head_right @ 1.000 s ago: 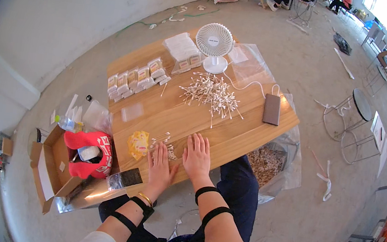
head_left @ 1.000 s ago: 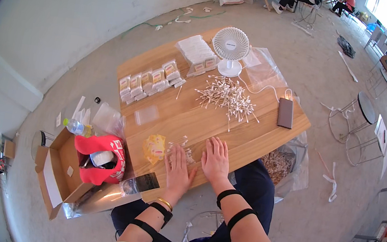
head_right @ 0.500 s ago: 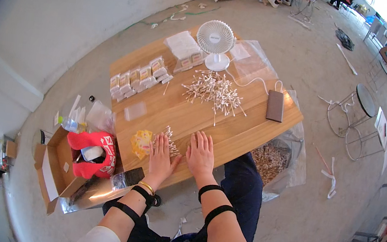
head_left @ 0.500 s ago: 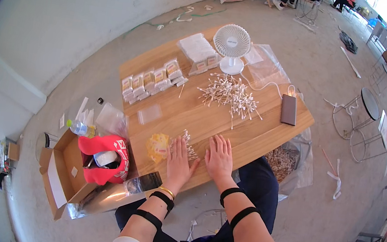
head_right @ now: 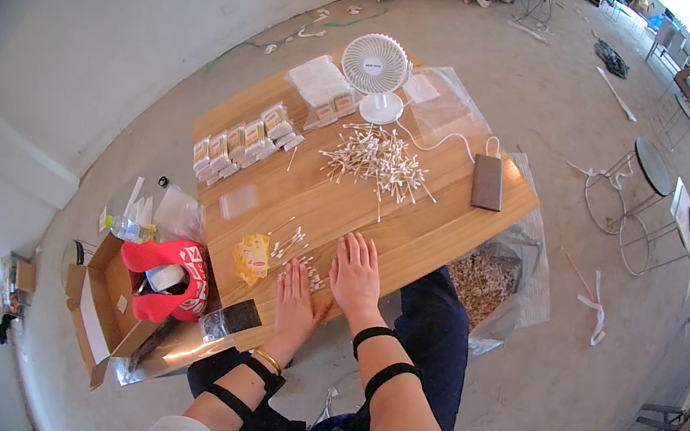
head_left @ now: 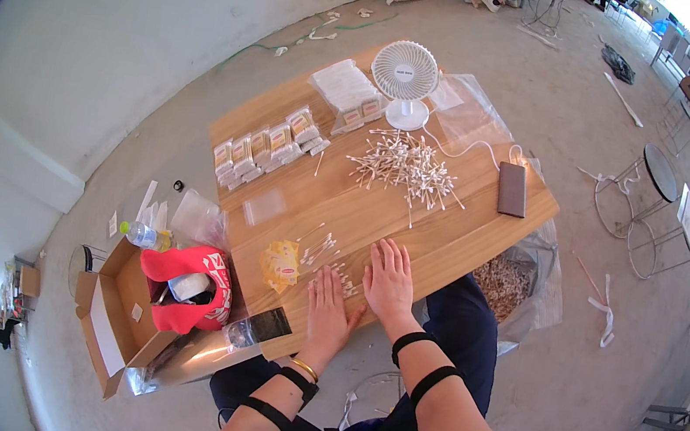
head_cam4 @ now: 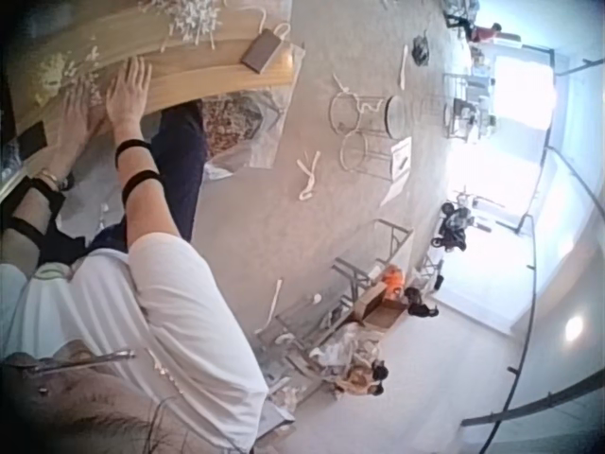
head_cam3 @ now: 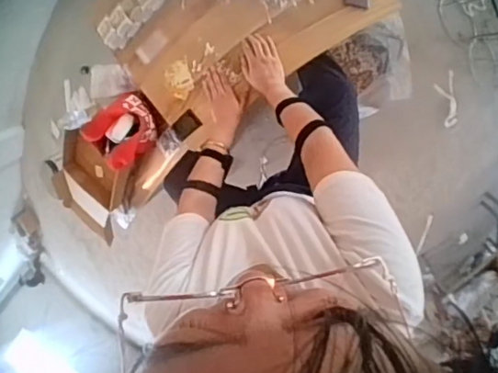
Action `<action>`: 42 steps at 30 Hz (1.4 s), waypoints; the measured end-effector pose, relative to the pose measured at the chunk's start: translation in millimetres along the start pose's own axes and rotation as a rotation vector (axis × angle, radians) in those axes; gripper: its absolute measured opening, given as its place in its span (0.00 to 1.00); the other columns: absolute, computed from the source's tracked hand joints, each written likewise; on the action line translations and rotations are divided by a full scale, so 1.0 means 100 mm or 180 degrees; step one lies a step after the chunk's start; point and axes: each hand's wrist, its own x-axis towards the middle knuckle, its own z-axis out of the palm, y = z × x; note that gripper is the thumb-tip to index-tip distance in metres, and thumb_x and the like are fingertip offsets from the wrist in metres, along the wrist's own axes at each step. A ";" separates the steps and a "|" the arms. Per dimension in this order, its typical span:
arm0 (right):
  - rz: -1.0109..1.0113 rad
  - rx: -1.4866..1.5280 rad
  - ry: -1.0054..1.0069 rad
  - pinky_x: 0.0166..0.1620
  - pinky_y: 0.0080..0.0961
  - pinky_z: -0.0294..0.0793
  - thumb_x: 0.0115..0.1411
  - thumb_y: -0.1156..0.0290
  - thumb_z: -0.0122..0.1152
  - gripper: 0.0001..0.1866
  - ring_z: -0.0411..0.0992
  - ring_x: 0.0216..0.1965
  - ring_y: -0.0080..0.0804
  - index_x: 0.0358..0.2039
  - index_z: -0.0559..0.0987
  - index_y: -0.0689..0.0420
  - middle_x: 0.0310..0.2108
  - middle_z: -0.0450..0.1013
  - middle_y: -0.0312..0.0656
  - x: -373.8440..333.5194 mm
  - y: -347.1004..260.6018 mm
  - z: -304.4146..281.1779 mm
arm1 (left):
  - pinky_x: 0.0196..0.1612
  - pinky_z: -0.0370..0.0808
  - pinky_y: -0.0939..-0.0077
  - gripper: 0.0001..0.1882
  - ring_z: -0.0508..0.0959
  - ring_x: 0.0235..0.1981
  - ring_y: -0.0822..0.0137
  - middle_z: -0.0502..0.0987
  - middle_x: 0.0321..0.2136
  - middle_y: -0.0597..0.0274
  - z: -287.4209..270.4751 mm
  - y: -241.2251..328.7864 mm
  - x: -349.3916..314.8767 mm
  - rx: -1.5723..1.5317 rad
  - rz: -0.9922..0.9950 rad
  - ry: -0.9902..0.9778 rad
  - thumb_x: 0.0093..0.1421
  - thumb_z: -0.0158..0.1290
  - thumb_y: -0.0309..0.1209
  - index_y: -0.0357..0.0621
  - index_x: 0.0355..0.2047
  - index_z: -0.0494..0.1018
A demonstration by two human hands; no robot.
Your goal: Sorting cotton swabs on a desk and placing them into a plastic bag.
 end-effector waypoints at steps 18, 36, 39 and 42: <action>-0.0006 0.0072 -0.0047 0.71 0.44 0.51 0.61 0.65 0.55 0.25 0.57 0.66 0.43 0.58 0.70 0.62 0.60 0.64 0.48 0.01 -0.01 -0.01 | 0.72 0.39 0.47 0.50 0.42 0.72 0.40 0.44 0.70 0.32 -0.11 0.15 -0.25 -0.0106 0.0194 -0.0222 0.63 0.50 0.54 0.23 0.67 0.45; -0.0003 0.0058 -0.0020 0.70 0.44 0.52 0.61 0.65 0.54 0.25 0.58 0.65 0.43 0.58 0.71 0.61 0.60 0.64 0.48 0.01 0.00 -0.01 | 0.72 0.39 0.46 0.51 0.45 0.73 0.43 0.47 0.70 0.35 -0.12 0.14 -0.27 0.0059 0.0231 -0.0201 0.63 0.46 0.60 0.24 0.67 0.48; 0.0000 0.0074 -0.0004 0.70 0.44 0.52 0.61 0.66 0.54 0.25 0.58 0.65 0.43 0.57 0.71 0.61 0.59 0.65 0.48 0.01 0.00 0.01 | 0.72 0.36 0.46 0.53 0.40 0.73 0.44 0.43 0.71 0.35 -0.13 0.10 -0.26 -0.0073 0.0156 -0.0353 0.63 0.46 0.60 0.25 0.69 0.43; -0.0021 0.0077 0.0023 0.70 0.44 0.52 0.61 0.66 0.54 0.25 0.59 0.65 0.43 0.57 0.71 0.61 0.59 0.65 0.48 0.00 -0.01 0.01 | 0.72 0.33 0.46 0.53 0.39 0.74 0.46 0.42 0.71 0.36 -0.12 0.01 -0.18 -0.0004 0.0097 -0.0038 0.63 0.44 0.61 0.25 0.69 0.42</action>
